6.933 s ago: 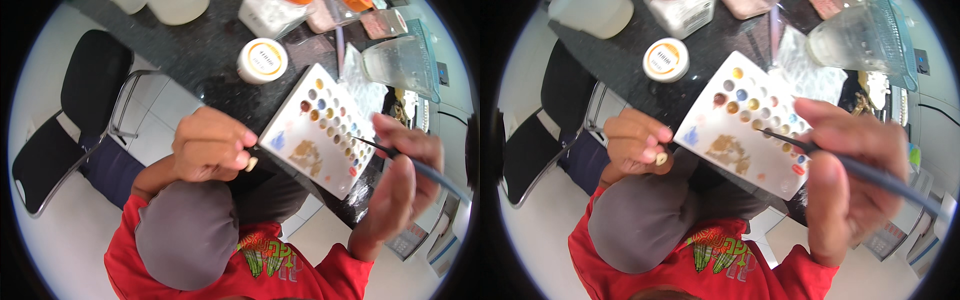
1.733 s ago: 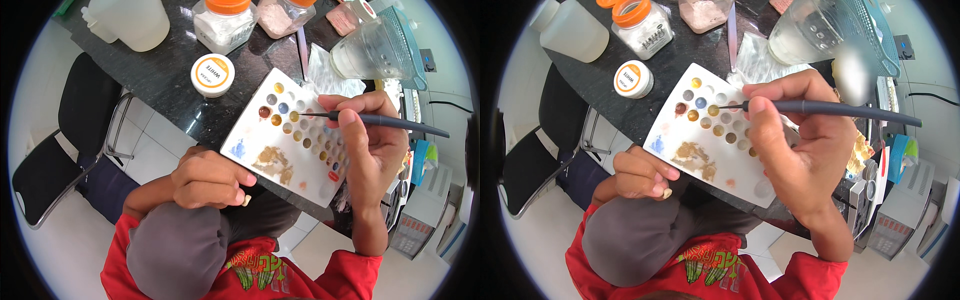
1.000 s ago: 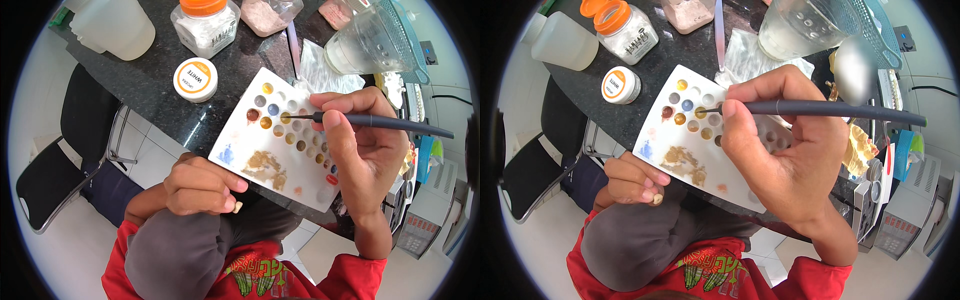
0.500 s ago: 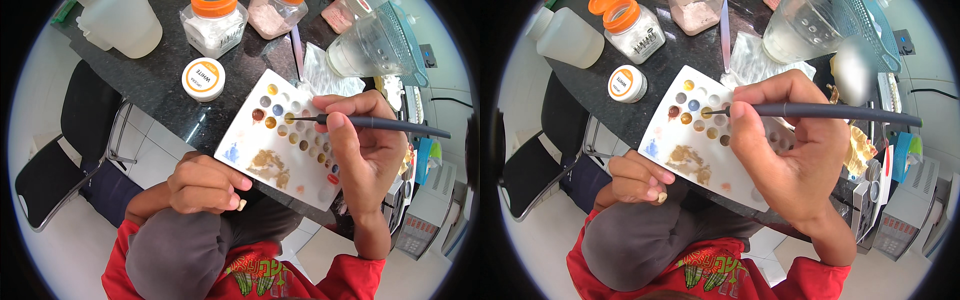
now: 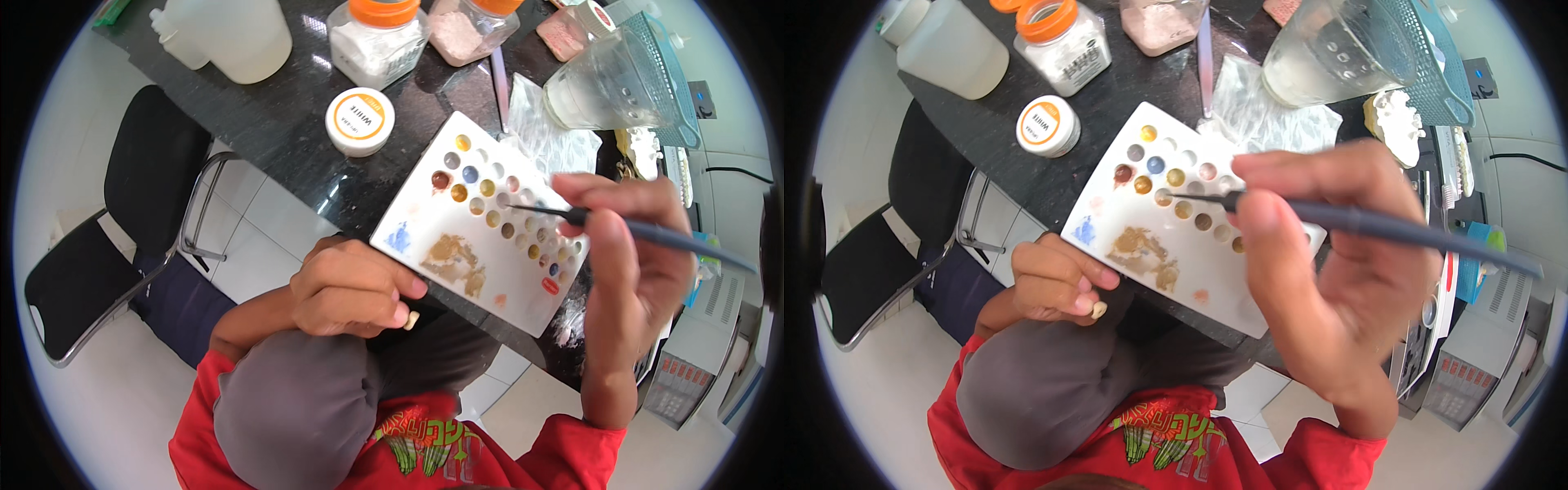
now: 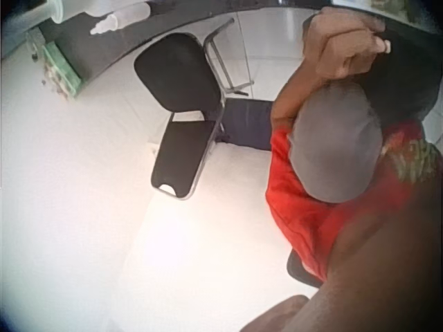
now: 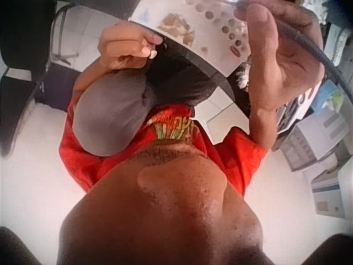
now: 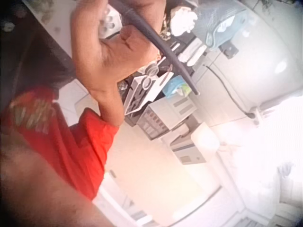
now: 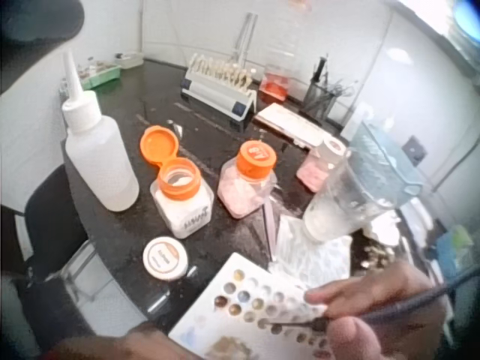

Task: The person paints the surface of a dental prosthetic piece using a small brush dipped in various pigments on a palette, then picks up a second prosthetic piece to compare them.

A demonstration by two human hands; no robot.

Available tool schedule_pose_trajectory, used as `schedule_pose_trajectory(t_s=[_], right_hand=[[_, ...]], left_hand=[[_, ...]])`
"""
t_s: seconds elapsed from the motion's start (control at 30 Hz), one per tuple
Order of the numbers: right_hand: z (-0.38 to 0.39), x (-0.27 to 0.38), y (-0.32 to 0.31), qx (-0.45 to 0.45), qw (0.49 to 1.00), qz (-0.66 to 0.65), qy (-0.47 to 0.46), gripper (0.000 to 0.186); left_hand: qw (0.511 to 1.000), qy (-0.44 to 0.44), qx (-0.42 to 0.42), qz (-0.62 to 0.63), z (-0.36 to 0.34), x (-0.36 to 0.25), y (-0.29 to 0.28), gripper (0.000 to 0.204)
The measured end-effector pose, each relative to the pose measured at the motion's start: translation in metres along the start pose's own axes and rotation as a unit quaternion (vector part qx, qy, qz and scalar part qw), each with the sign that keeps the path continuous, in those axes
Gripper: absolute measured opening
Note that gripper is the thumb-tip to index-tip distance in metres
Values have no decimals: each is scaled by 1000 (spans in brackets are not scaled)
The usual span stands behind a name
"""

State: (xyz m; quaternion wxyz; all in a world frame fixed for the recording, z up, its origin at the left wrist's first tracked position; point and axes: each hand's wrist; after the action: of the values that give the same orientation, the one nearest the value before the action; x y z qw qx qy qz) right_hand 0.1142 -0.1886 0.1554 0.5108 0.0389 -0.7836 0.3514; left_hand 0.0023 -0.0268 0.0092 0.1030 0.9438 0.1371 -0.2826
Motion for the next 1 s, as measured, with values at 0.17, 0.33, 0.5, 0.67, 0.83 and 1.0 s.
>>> schedule_pose_trajectory(t_s=[0.17,0.33,0.5,0.67,0.83,1.0], right_hand=[[36,11,-9,-14,990,-4,-139,25],[73,3,11,-21,984,-141,-110,22],[86,-6,36,-43,979,-132,-151,22],[85,-9,39,-28,981,-99,-162,24],[84,-7,41,-26,982,-84,-167,27],[83,-6,41,-26,982,-90,-162,27]], left_hand=[[999,-13,-2,-36,-2,0,0,16],[999,-23,-1,-38,-1,-3,0,12],[998,-30,0,-63,-3,-6,0,12],[997,-29,-11,-65,-1,-5,1,10],[998,-29,-11,-60,-1,-5,2,10],[998,-29,-11,-52,-2,-5,2,10]])
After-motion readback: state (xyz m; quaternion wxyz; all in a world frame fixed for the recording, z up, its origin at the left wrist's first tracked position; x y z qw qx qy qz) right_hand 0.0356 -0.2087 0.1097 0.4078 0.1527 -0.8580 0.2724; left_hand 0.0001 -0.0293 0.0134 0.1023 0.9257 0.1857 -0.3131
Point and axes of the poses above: each hand's wrist, its own z-axis away from the middle knuckle, its own y-axis out of the palm, x = y × z, and after that the axes turned 3 degrees about -y, right-handed
